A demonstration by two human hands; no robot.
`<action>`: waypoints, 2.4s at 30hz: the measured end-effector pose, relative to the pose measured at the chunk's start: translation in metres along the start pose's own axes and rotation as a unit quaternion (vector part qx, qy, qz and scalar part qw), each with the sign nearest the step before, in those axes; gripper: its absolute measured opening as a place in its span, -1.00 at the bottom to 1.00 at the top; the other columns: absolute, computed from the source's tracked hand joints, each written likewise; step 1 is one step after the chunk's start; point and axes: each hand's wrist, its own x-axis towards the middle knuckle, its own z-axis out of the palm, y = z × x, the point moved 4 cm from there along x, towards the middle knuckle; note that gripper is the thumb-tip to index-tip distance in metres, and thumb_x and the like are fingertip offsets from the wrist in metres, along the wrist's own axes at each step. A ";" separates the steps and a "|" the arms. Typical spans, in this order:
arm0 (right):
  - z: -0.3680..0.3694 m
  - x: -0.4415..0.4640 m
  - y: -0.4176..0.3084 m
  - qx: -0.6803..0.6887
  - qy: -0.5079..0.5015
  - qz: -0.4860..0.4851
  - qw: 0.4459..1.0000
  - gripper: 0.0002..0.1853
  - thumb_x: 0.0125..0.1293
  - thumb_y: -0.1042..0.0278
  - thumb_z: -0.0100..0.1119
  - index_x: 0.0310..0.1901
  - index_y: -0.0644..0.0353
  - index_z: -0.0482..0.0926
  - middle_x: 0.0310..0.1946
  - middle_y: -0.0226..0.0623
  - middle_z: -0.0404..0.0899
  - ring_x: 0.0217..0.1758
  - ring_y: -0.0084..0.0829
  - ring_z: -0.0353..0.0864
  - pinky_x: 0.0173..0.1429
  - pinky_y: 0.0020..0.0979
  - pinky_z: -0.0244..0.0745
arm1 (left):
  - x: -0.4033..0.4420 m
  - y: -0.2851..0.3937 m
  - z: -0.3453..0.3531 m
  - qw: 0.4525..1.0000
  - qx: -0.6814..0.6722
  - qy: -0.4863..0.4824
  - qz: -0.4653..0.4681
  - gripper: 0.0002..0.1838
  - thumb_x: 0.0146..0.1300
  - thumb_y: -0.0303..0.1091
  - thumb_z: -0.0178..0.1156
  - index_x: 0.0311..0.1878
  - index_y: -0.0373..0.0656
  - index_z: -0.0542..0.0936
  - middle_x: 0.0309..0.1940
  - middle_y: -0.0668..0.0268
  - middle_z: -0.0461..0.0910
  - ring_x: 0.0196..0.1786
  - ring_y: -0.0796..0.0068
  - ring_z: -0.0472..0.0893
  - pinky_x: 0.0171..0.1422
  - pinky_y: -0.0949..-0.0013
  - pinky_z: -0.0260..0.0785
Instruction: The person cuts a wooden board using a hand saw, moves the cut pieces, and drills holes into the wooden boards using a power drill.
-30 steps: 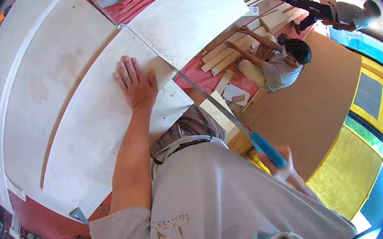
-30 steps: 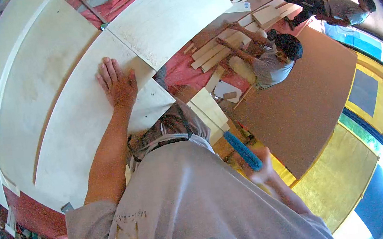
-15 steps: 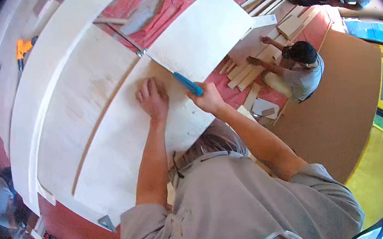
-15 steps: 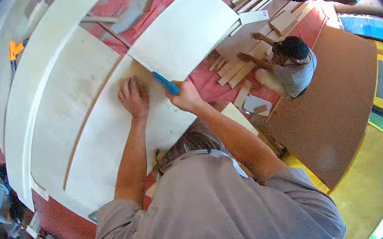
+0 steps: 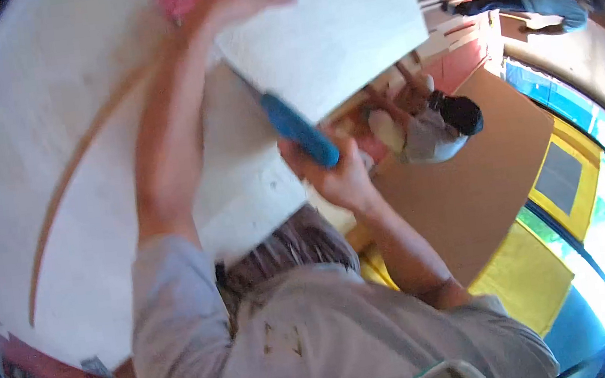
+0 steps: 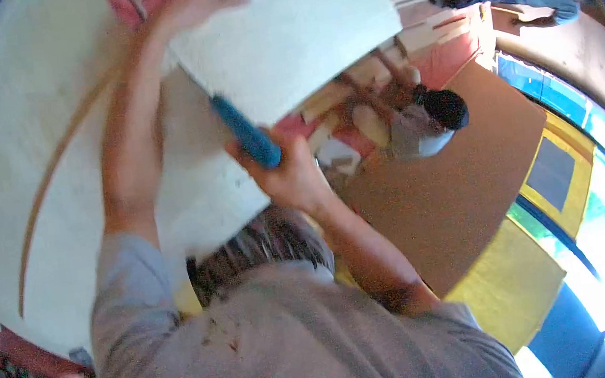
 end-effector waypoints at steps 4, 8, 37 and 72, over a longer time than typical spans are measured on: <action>-0.008 -0.021 -0.036 -0.049 0.012 0.054 0.997 -0.74 0.50 0.19 0.41 -0.13 0.26 0.74 -0.54 -0.43 0.56 -0.44 -0.64 0.47 -0.34 -0.36 0.44 | -0.014 0.028 -0.034 0.987 0.112 -0.055 -0.101 -0.15 0.24 0.46 0.36 -0.04 -0.36 0.73 -0.02 -0.12 0.77 0.05 -0.02 0.76 0.14 -0.01 0.56; -0.084 -0.147 -0.033 -0.062 0.001 0.135 0.989 -0.89 0.43 0.37 0.43 -0.20 0.23 0.77 -0.48 -0.41 0.66 -0.40 -0.67 0.55 -0.32 -0.40 0.47 | -0.014 0.028 -0.026 0.986 0.130 -0.062 -0.084 -0.16 0.31 0.43 0.32 -0.01 -0.39 0.71 0.04 -0.15 0.75 0.10 -0.03 0.74 0.18 -0.04 0.55; -0.062 -0.110 0.004 -0.076 -0.007 0.036 0.996 -0.86 0.43 0.38 0.40 -0.27 0.25 0.74 -0.50 -0.24 0.67 -0.47 -0.59 0.50 -0.38 -0.35 0.44 | 0.000 0.001 -0.006 0.999 0.037 -0.026 -0.019 -0.20 0.35 0.41 0.31 -0.22 -0.37 0.55 -0.42 0.09 0.48 -0.30 0.27 0.49 -0.07 0.10 0.40; -0.105 -0.201 0.079 -0.065 0.100 0.185 0.975 -0.71 0.38 0.13 0.48 -0.23 0.20 0.68 -0.49 -0.27 0.62 -0.39 -0.53 0.53 -0.25 -0.26 0.51 | -0.011 0.020 -0.053 0.983 -0.040 0.177 -0.032 -0.38 0.47 0.17 0.33 -0.01 -0.37 0.70 -0.19 0.15 0.75 -0.12 0.43 0.61 0.11 0.23 0.47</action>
